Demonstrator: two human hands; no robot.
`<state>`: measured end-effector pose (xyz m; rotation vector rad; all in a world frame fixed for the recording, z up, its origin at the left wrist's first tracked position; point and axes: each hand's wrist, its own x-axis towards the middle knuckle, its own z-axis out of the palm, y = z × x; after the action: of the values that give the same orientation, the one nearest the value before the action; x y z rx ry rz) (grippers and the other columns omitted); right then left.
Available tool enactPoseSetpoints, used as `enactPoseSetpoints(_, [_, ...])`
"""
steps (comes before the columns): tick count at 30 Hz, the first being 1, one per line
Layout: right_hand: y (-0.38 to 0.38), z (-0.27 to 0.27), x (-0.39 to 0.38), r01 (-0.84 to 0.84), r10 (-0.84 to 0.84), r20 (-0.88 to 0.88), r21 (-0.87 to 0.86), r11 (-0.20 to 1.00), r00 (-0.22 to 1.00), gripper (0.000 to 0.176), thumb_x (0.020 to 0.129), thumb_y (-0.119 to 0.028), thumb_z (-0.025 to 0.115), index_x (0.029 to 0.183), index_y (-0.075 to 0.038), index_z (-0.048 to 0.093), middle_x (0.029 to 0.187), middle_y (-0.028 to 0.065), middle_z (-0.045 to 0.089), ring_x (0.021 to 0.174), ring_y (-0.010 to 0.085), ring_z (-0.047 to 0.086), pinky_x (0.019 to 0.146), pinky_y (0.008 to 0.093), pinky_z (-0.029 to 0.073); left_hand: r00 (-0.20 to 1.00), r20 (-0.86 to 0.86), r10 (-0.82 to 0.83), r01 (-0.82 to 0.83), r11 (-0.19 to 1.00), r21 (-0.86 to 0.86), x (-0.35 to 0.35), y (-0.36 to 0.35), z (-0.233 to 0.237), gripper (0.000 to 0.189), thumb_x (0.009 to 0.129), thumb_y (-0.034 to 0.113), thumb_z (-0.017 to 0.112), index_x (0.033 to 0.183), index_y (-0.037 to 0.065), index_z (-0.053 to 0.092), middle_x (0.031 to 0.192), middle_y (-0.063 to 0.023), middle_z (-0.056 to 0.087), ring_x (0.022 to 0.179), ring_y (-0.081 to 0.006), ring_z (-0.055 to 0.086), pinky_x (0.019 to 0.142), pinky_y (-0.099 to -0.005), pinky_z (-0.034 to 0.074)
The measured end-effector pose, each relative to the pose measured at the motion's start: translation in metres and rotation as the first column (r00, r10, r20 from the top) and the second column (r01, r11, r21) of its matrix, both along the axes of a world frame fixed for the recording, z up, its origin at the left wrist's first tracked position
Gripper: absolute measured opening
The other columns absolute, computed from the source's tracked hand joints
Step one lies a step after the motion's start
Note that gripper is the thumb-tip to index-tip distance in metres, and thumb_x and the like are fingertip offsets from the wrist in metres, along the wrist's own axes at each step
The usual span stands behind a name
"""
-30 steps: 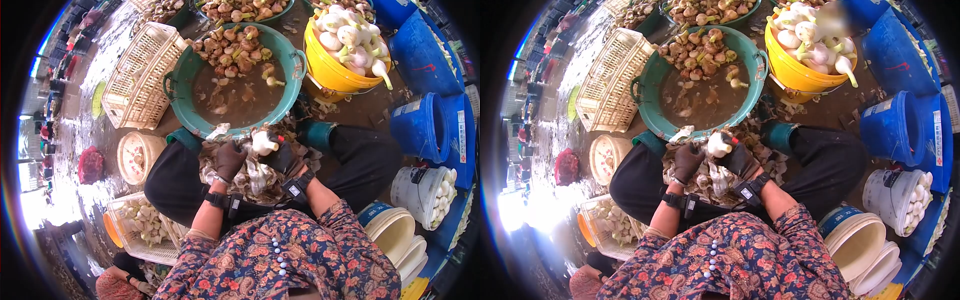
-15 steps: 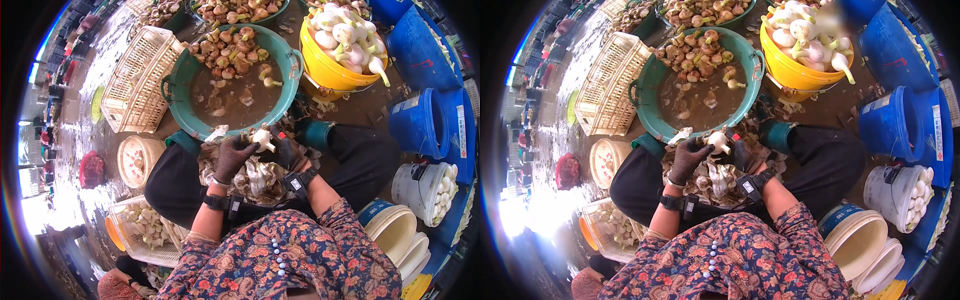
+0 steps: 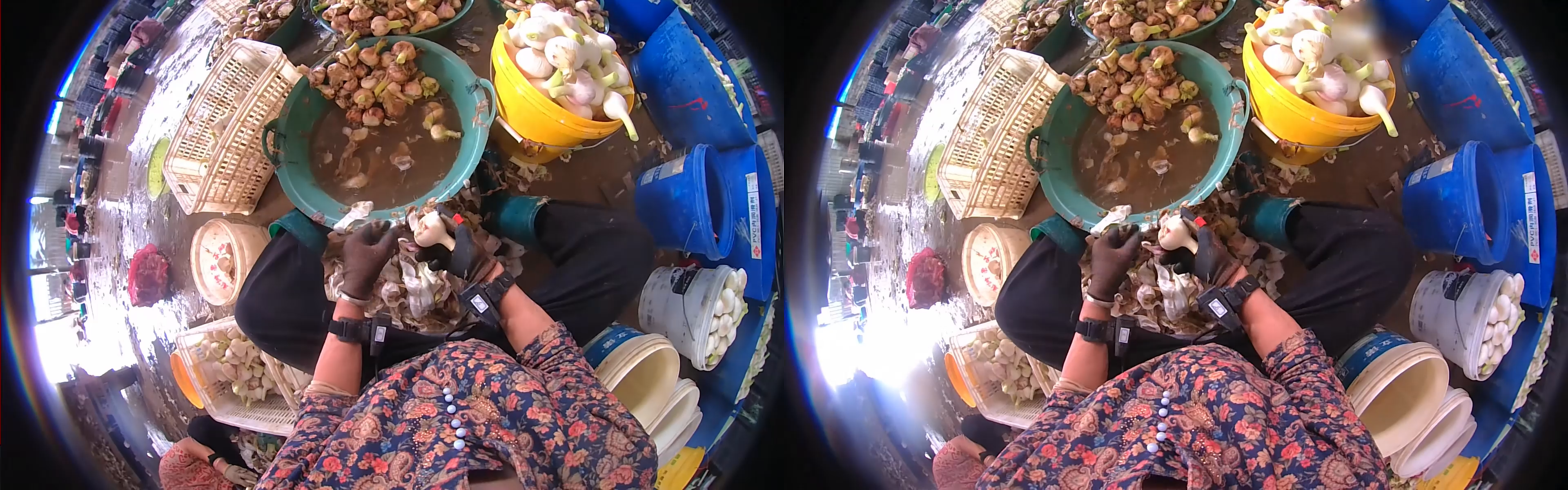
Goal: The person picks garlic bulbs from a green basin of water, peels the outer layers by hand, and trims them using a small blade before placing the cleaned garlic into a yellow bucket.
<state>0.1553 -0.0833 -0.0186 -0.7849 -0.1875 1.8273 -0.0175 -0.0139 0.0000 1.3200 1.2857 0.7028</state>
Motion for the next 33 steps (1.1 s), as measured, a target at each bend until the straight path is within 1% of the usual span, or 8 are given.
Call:
enactPoseSetpoints(11, [0.004, 0.002, -0.003, -0.039, 0.029, 0.472, 0.01, 0.999, 0.881, 0.048, 0.09, -0.052, 0.04, 0.104, -0.01, 0.057, 0.08, 0.0021, 0.059, 0.061, 0.0086, 0.054, 0.051, 0.0201, 0.041, 0.9, -0.377, -0.217, 0.303, 0.935, 0.185, 0.026, -0.005, 0.029, 0.021, 0.074, 0.018, 0.071, 0.073, -0.002, 0.062, 0.057, -0.0085, 0.058, 0.052, -0.0103, 0.051, 0.051, -0.0302, 0.043])
enactPoseSetpoints(18, [0.005, 0.007, 0.002, -0.087, 0.082, -0.112, -0.039, 0.995, 0.99, 0.054, 0.089, -0.053, 0.041, 0.108, -0.005, 0.055, 0.085, 0.0101, 0.062, 0.067, 0.0179, 0.06, 0.049, 0.0264, 0.044, 0.538, -0.843, 0.031, 0.305, 0.924, 0.229, -0.014, 0.022, -0.037, 0.033, 0.074, 0.032, 0.069, 0.071, 0.0, 0.063, 0.059, -0.0115, 0.059, 0.058, -0.0147, 0.059, 0.055, -0.0313, 0.046])
enactPoseSetpoints(20, [0.006, 0.007, 0.008, -0.155, 0.114, -0.372, -0.083, 0.984, 0.921, 0.062, 0.088, -0.058, 0.038, 0.108, -0.002, 0.054, 0.086, 0.0165, 0.063, 0.065, 0.0256, 0.061, 0.048, 0.0296, 0.045, 0.583, -0.804, -0.119, 0.246, 0.969, 0.035, -0.024, 0.019, -0.029, 0.046, 0.075, 0.045, 0.064, 0.087, 0.001, 0.066, 0.081, -0.0217, 0.063, 0.076, -0.0349, 0.063, 0.065, -0.039, 0.049])
enactPoseSetpoints(22, [0.006, 0.001, 0.008, -0.147, 0.109, -0.393, -0.069, 0.987, 0.913, 0.064, 0.087, -0.06, 0.037, 0.107, -0.002, 0.054, 0.086, 0.0173, 0.063, 0.065, 0.0252, 0.061, 0.048, 0.0289, 0.044, 0.71, -0.681, -0.181, 0.197, 0.979, -0.055, -0.018, 0.017, -0.016, 0.043, 0.081, 0.041, 0.062, 0.094, -0.001, 0.065, 0.084, -0.0169, 0.067, 0.08, -0.0292, 0.064, 0.07, -0.0362, 0.049])
enactPoseSetpoints(24, [0.007, 0.002, 0.007, -0.15, 0.094, -0.393, -0.114, 0.982, 0.915, 0.063, 0.086, -0.061, 0.038, 0.108, -0.003, 0.054, 0.086, 0.0171, 0.063, 0.063, 0.024, 0.06, 0.046, 0.0278, 0.042, 0.973, 0.217, -0.079, 0.099, 0.991, -0.085, 0.001, 0.011, 0.002, 0.033, 0.086, 0.028, 0.06, 0.097, -0.003, 0.063, 0.084, -0.0081, 0.066, 0.078, -0.0192, 0.062, 0.069, -0.031, 0.049])
enactPoseSetpoints(26, [0.007, -0.002, 0.005, -0.142, 0.112, -0.416, -0.043, 0.989, 0.903, 0.062, 0.086, -0.061, 0.039, 0.107, -0.004, 0.055, 0.085, 0.0166, 0.063, 0.061, 0.024, 0.06, 0.045, 0.0282, 0.042, 0.963, 0.266, -0.048, 0.093, 0.983, -0.158, 0.015, 0.001, 0.028, 0.024, 0.089, 0.017, 0.057, 0.099, -0.005, 0.062, 0.08, -0.0016, 0.063, 0.071, -0.0125, 0.057, 0.064, -0.026, 0.048])
enactPoseSetpoints(32, [-0.007, -0.001, -0.004, -0.157, -0.316, 0.603, 0.601, 0.784, 0.732, 0.032, 0.092, -0.032, 0.047, 0.106, -0.005, 0.056, 0.096, 0.0033, 0.061, 0.076, 0.0126, 0.059, 0.063, 0.0264, 0.051, 0.828, -0.55, -0.108, 0.224, 0.963, 0.147, -0.002, 0.011, -0.055, 0.033, 0.076, 0.036, 0.068, 0.077, 0.002, 0.064, 0.072, -0.0185, 0.063, 0.071, -0.0335, 0.061, 0.064, -0.0411, 0.046])
enactPoseSetpoints(33, [-0.005, 0.001, -0.001, -0.116, -0.075, 0.411, 0.421, 0.9, 0.908, 0.025, 0.092, -0.024, 0.049, 0.105, -0.005, 0.056, 0.099, 0.0022, 0.059, 0.08, 0.012, 0.059, 0.068, 0.0259, 0.05, 0.787, -0.601, -0.141, 0.296, 0.941, 0.167, -0.003, 0.013, -0.038, 0.039, 0.076, 0.04, 0.067, 0.087, 0.003, 0.064, 0.079, -0.0189, 0.064, 0.076, -0.0346, 0.062, 0.067, -0.0408, 0.047])
